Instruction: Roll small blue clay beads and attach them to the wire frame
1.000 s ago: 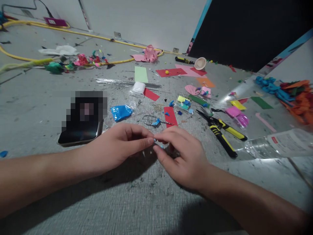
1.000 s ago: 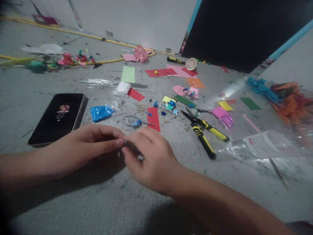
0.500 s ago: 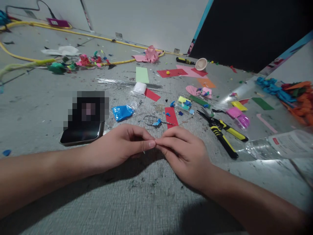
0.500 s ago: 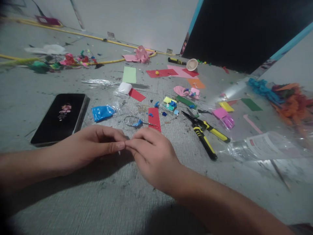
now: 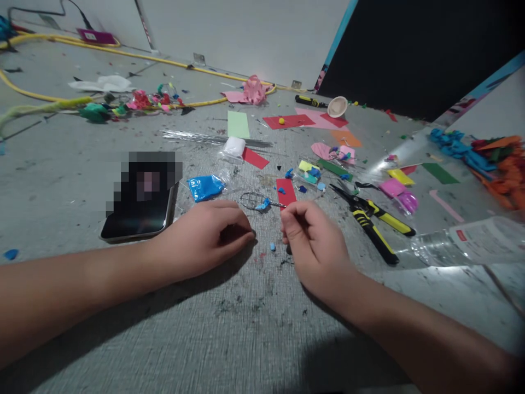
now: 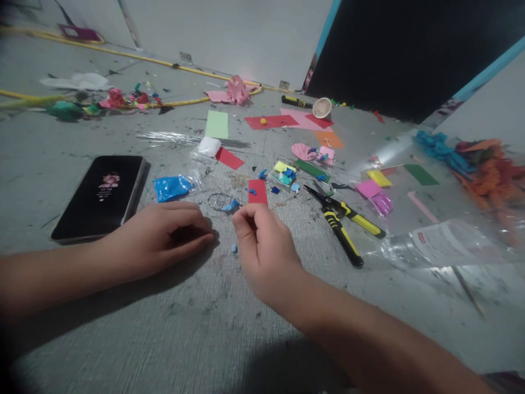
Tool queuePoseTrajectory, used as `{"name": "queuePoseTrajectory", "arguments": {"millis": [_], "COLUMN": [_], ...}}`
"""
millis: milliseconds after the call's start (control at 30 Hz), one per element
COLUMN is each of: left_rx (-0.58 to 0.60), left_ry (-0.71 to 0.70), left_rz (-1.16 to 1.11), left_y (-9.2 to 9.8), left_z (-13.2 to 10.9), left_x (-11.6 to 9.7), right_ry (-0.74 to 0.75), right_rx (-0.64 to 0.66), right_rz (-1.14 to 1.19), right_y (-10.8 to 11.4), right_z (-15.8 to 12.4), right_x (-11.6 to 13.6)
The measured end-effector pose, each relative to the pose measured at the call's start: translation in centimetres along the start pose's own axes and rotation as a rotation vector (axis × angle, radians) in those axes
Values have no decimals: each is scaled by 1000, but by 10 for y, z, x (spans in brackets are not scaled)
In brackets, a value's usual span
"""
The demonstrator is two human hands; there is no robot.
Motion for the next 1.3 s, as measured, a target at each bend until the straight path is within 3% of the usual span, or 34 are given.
{"name": "queuePoseTrajectory", "arguments": {"millis": [233, 467, 567, 700, 800, 867, 1033, 1200, 1300], "left_rx": [17, -32, -86, -148, -171, -90, 24, 77, 4], "left_ry": [-46, -107, -143, -87, -77, -51, 205, 251, 115], "left_rz": [97, 89, 105, 121, -63, -313, -743, -782, -561], "left_y": [-4, -2, 0, 6, 13, 9, -8, -13, -1], "left_z": [-2, -7, -10, -10, -8, -6, -6, -6, -4], "left_x": [-2, -3, -4, -5, -12, -17, -10, -9, -8], "right_ry": [19, 336, 403, 442, 460, 487, 583, 623, 504], "right_rx": [78, 48, 26, 19, 9, 7, -13, -35, -74], "right_rz": [48, -5, 2, -16, -13, 2, -37, -78, -84], "right_y": [-10, -4, -2, -1, 1, 2, 6, 9, 11], "right_z": [2, 0, -3, -5, -6, -6, -11, -16, -12], "right_x": [-1, 29, 33, 36, 38, 40, 50, 57, 49]}}
Point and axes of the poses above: each hand's wrist, its own z-axis towards the middle knuckle, its own y-axis out of the back of the hand, x = y × z, the point moved 8 cm from there along z, towards the middle knuckle, and after that the axes turned 4 degrees about -z, right-handed, at the moved point
